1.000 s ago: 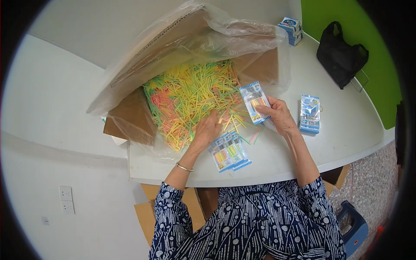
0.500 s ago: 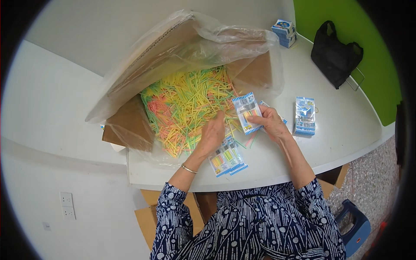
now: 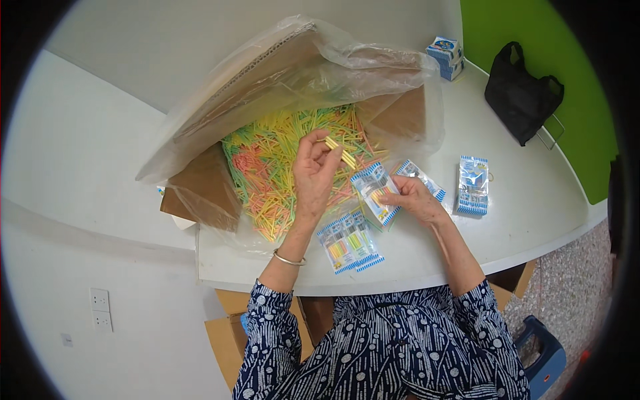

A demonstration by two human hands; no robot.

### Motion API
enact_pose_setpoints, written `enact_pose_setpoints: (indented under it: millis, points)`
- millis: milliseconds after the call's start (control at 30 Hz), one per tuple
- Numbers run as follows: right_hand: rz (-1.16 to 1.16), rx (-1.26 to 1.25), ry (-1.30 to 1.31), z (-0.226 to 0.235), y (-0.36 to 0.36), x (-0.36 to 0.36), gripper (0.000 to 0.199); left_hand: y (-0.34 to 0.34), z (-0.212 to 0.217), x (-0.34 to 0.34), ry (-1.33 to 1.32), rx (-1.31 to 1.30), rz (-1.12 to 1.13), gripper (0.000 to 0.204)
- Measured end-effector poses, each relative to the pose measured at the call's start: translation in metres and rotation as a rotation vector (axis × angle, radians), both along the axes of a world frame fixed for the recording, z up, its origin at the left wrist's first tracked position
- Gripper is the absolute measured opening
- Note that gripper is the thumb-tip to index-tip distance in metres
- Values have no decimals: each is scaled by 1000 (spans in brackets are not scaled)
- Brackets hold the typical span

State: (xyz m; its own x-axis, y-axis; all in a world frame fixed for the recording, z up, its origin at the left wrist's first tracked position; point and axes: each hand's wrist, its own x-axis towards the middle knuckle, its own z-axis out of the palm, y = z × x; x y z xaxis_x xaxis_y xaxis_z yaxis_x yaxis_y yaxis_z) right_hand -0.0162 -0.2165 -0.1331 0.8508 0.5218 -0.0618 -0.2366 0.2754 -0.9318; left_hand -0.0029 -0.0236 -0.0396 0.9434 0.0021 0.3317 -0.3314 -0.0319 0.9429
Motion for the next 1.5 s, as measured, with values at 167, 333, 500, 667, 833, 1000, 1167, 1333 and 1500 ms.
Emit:
enact_pose_setpoints:
  millis: [167,333,500,667,833,1000,1167,1333,1500]
  points:
    - [62,-14,0,1,2,-1,30,-3,-7,-9,7,27,-10,31]
    - [92,-19,4,3,2,-1,33,-5,-6,-17,10,62,-38,28]
    - [78,46,0,4,3,-2,32,-6,-13,-24,25,93,-74,22]
    - [79,38,-2,-1,3,0,31,-1,-12,-29,230,97,-110,16]
    - [84,42,-10,1,4,-2,32,5,-27,-26,268,345,-66,17]
    - [94,95,34,1,6,-3,32,6,-38,-22,-61,528,-88,20]
    - [117,46,-23,-3,9,-5,29,-4,-29,-35,236,336,-158,29]
    - [166,7,-80,4,11,-10,26,6,-29,-46,323,200,-190,40]
    - [-379,-653,-525,12,-23,-1,31,48,-34,-68,492,361,-211,36]
